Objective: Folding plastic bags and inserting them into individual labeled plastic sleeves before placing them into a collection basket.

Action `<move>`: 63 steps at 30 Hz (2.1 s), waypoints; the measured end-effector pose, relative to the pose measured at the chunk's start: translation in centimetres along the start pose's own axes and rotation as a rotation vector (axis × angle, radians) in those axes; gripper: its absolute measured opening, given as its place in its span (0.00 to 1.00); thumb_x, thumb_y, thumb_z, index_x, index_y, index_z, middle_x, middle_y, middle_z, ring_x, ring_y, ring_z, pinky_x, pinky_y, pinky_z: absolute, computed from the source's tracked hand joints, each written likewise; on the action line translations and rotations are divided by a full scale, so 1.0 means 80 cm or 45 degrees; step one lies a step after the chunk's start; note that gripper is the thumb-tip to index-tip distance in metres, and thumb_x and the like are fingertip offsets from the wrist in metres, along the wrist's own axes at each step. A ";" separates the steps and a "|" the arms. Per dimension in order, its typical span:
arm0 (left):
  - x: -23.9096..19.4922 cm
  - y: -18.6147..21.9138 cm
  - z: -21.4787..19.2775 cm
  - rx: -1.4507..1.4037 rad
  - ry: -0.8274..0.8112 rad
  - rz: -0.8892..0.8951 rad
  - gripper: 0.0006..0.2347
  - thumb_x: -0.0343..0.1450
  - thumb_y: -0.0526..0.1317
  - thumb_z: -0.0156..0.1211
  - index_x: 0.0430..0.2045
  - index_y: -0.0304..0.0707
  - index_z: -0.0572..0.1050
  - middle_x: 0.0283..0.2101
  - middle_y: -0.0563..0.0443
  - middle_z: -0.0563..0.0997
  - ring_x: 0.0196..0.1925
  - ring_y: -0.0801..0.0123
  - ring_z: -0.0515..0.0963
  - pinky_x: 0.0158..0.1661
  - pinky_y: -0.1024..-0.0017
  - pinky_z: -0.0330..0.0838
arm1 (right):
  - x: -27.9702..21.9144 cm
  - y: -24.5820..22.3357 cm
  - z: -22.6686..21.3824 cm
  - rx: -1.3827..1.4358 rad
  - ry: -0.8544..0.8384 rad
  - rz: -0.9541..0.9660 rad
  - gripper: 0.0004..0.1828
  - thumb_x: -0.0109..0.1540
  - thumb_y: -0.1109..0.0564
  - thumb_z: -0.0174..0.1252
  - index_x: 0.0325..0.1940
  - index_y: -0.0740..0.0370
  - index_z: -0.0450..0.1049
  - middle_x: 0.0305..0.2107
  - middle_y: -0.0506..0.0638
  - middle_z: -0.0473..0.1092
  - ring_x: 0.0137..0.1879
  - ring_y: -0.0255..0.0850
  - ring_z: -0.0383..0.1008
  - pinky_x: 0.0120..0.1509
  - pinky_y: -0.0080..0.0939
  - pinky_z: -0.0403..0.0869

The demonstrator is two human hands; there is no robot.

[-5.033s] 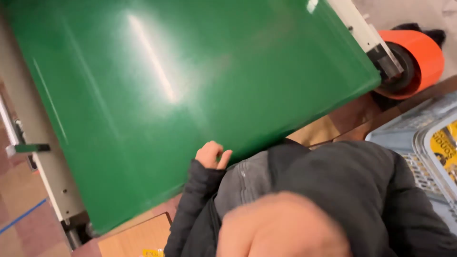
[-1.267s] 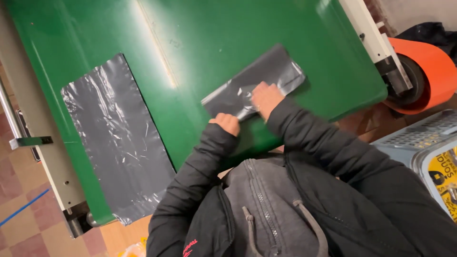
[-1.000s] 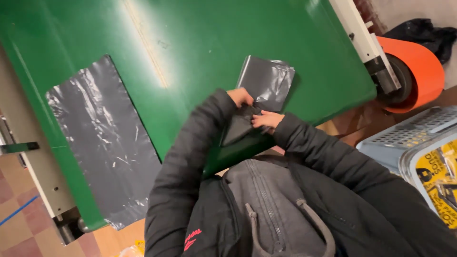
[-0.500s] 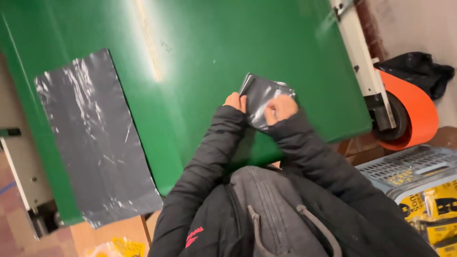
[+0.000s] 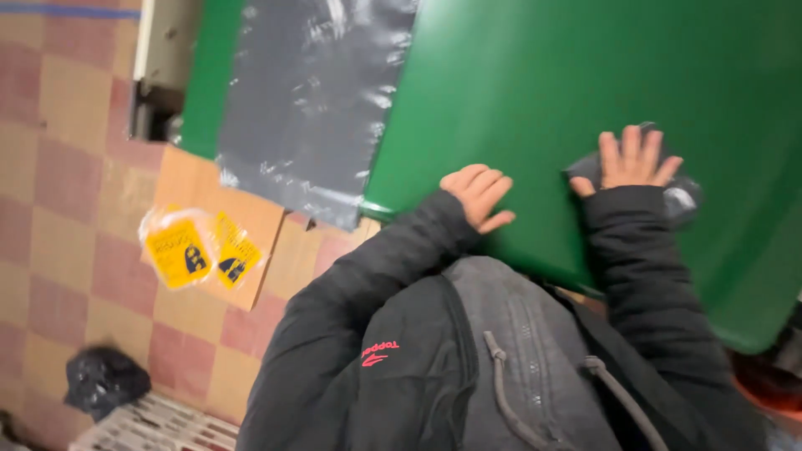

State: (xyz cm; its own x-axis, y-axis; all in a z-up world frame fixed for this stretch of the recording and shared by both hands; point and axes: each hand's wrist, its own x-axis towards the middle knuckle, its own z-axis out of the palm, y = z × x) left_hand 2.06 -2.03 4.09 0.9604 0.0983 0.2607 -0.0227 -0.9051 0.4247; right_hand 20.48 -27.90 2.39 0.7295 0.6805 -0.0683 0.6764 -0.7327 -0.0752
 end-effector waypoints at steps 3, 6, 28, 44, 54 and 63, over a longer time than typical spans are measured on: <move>-0.090 -0.068 -0.111 -0.104 0.205 0.221 0.34 0.60 0.61 0.71 0.51 0.33 0.71 0.54 0.40 0.74 0.59 0.44 0.72 0.48 0.47 0.70 | -0.005 0.000 -0.007 0.012 0.037 -0.024 0.54 0.59 0.30 0.61 0.84 0.59 0.58 0.81 0.66 0.47 0.85 0.68 0.36 0.75 0.86 0.36; -0.192 -0.164 -0.132 0.227 -0.019 -0.188 0.40 0.55 0.60 0.71 0.58 0.33 0.70 0.64 0.38 0.70 0.69 0.39 0.63 0.55 0.32 0.58 | 0.013 -0.114 -0.058 0.076 0.167 -0.030 0.65 0.52 0.25 0.62 0.80 0.71 0.54 0.76 0.70 0.48 0.82 0.71 0.37 0.76 0.83 0.38; -0.176 -0.398 -0.260 -0.804 0.104 -0.194 0.10 0.68 0.38 0.68 0.39 0.37 0.80 0.34 0.46 0.84 0.36 0.64 0.84 0.38 0.72 0.76 | 0.067 -0.366 -0.092 1.016 -0.315 -0.109 0.25 0.54 0.57 0.68 0.55 0.63 0.73 0.46 0.56 0.76 0.54 0.45 0.77 0.61 0.44 0.74; 0.165 -0.499 -0.151 -0.184 0.005 -0.707 0.14 0.72 0.51 0.59 0.44 0.44 0.78 0.43 0.36 0.82 0.46 0.39 0.80 0.48 0.52 0.73 | 0.414 -0.272 -0.041 0.436 0.244 -0.105 0.30 0.51 0.50 0.74 0.53 0.61 0.72 0.49 0.60 0.71 0.55 0.60 0.71 0.58 0.53 0.71; 0.144 -0.448 -0.142 -0.123 0.187 -0.490 0.19 0.70 0.53 0.60 0.44 0.37 0.77 0.45 0.44 0.82 0.46 0.51 0.82 0.45 0.59 0.75 | 0.460 -0.307 -0.050 -0.037 -0.426 0.067 0.26 0.55 0.43 0.69 0.51 0.58 0.74 0.46 0.61 0.74 0.55 0.59 0.73 0.58 0.54 0.71; 0.053 -0.522 -0.105 -2.868 -0.522 -1.064 0.48 0.62 0.77 0.30 0.63 0.31 0.65 0.66 0.40 0.72 0.67 0.55 0.74 0.61 0.59 0.68 | 0.267 -0.367 -0.100 0.384 0.321 -0.373 0.14 0.53 0.59 0.64 0.43 0.57 0.74 0.36 0.52 0.74 0.45 0.55 0.72 0.53 0.53 0.68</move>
State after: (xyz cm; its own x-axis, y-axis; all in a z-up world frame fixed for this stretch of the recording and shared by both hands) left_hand 4.76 39.63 -5.25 0.8976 -0.2502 -0.3628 0.3546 0.8989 0.2574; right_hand 17.01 8.11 11.12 0.5400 0.8071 0.2388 0.8244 -0.4502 -0.3430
